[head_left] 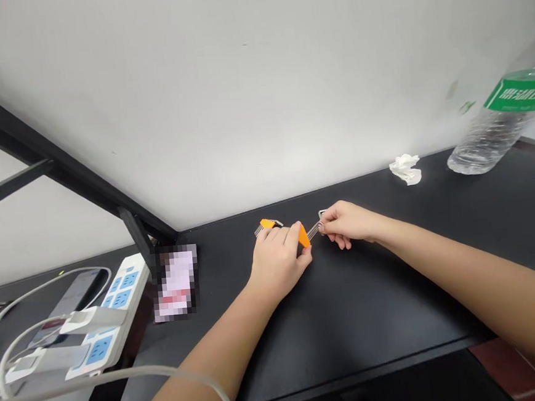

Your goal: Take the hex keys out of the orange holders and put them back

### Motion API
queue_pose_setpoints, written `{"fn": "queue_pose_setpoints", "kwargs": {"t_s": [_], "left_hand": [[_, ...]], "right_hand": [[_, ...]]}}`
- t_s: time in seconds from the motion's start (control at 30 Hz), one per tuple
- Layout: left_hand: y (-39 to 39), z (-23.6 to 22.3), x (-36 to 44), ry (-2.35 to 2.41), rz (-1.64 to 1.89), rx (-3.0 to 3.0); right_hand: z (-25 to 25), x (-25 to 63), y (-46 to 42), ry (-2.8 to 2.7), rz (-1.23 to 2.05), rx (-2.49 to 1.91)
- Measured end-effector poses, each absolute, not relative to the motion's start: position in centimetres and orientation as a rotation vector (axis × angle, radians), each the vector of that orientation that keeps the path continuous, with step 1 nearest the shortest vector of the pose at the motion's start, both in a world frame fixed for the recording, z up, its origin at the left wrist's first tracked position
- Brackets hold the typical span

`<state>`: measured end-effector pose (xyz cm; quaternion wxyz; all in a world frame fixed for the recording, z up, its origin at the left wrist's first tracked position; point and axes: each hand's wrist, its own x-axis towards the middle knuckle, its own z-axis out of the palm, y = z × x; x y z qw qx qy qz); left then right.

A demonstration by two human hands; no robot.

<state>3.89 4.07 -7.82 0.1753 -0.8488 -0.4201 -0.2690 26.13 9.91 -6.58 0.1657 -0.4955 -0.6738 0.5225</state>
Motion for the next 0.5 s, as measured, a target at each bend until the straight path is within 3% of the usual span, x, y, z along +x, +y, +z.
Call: {"fn": "queue_pose_setpoints", "kwargs": {"t_s": [0.5], "left_hand": [[4.4,-8.0,3.1,-1.493,-0.853,-2.483]], "right_hand": [[-6.5,32.2,14.5,-2.341,1.257,-1.615]]}}
